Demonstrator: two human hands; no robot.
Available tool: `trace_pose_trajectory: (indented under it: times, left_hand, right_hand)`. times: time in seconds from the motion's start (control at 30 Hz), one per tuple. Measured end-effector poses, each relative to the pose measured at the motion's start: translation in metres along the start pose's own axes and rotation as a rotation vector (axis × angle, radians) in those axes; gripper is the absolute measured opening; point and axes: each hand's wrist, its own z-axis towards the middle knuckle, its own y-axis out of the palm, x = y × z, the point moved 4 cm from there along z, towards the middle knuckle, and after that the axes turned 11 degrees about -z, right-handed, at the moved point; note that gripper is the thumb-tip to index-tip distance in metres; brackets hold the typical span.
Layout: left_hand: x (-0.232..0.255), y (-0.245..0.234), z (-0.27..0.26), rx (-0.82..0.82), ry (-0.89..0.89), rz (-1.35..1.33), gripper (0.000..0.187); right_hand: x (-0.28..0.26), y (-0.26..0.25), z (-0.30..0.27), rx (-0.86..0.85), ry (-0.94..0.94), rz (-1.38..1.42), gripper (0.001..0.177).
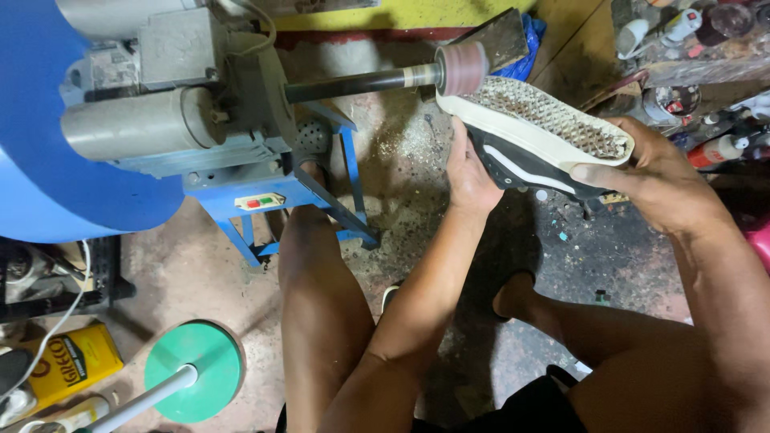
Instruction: The person holds a white and black slipper against a rotating grinding wheel, repeatedly pressing the sole and edges to smooth or shape the material. The person rotates the slipper to treat different areas of the sole and side edges.
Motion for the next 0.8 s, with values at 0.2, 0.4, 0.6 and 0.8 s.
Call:
trace_pose_trajectory:
  times: [0.2,0.4,0.6,0.8]
  left_hand:
    - [0.015,-0.004,-0.002,0.078,0.100,0.178,0.071]
    - [0.041,-0.036,-0.006,0.253,0.120,0.362,0.067]
    - [0.082,-0.030,-0.024,0.170,0.081,0.497,0.033]
    - [0.123,0.023,-0.084,0.173,0.141,0.583,0.030]
  right_hand:
    - [0.018,-0.009,0.005,-0.113,0.049,-0.090,0.078]
    - [0.038,0.001,0.012,-0.228,0.141,0.057,0.078]
    - [0.048,0.019,0.018,-0.269,0.107,0.405,0.080]
    - [0.028,0.053,0.023,-0.366,0.021,0.429,0.073]
